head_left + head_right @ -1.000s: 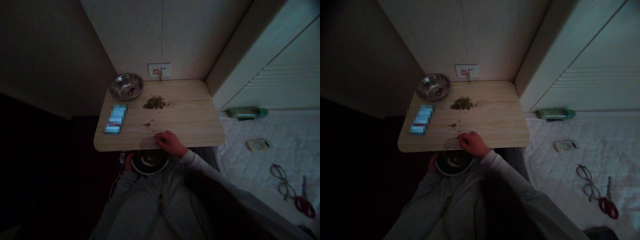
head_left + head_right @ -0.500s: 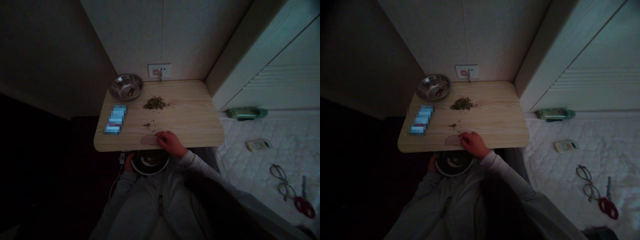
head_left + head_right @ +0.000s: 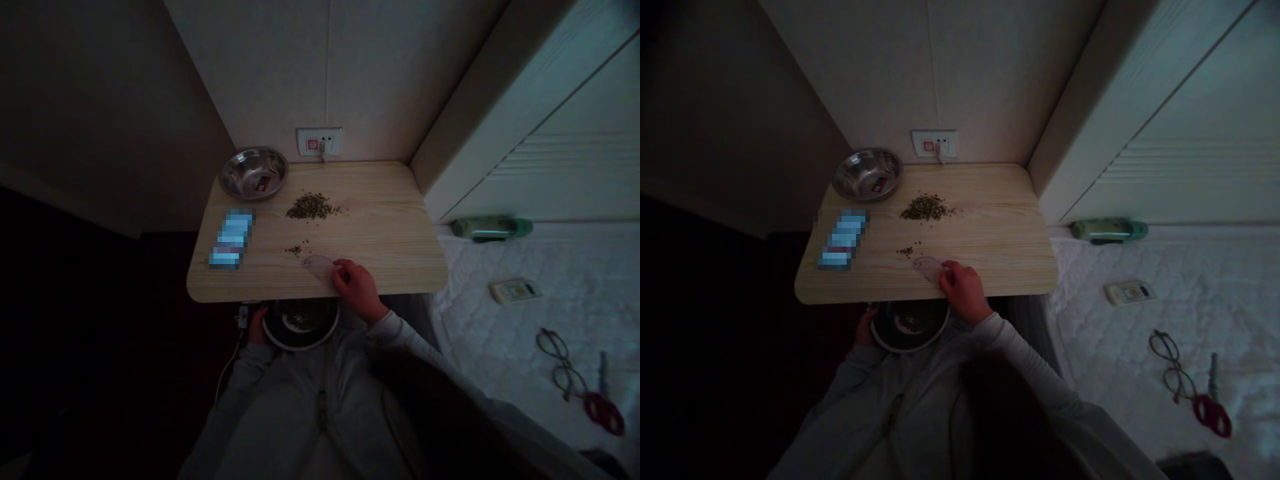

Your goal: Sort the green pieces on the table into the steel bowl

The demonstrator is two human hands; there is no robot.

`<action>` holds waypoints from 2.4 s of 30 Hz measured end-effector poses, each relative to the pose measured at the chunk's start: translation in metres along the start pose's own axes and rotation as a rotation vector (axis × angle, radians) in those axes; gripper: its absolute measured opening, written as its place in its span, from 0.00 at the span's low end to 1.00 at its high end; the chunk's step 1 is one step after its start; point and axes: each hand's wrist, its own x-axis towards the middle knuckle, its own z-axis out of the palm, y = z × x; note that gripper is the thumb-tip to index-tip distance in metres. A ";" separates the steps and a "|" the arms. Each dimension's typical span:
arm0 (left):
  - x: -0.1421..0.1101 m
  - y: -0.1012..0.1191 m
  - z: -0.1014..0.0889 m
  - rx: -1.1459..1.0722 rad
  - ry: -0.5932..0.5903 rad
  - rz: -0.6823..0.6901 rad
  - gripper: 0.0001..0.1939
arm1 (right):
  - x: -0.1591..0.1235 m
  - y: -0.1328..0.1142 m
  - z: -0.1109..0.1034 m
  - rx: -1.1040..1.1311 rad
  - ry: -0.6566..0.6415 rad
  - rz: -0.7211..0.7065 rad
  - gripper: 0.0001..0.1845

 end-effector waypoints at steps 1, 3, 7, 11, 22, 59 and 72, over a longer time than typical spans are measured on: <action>0.000 0.000 0.000 0.001 -0.013 -0.006 0.09 | -0.001 0.001 -0.001 -0.004 0.004 0.008 0.12; 0.000 0.001 0.001 -0.005 -0.019 -0.032 0.09 | -0.003 0.002 -0.003 -0.010 0.013 0.027 0.12; 0.003 0.001 0.002 -0.038 0.002 -0.079 0.09 | -0.005 0.006 -0.007 -0.022 0.030 0.070 0.12; 0.004 0.000 0.002 -0.037 0.004 -0.096 0.10 | -0.004 0.011 -0.011 -0.029 0.042 0.071 0.12; -0.002 0.004 0.004 -0.034 -0.007 -0.110 0.10 | 0.016 0.032 -0.020 -0.048 0.066 0.044 0.13; 0.011 0.000 -0.003 0.101 0.046 -0.002 0.12 | 0.056 0.022 -0.002 0.096 0.045 -0.109 0.11; 0.000 -0.001 0.003 -0.071 -0.069 -0.188 0.12 | 0.054 0.022 -0.005 0.106 0.005 -0.128 0.10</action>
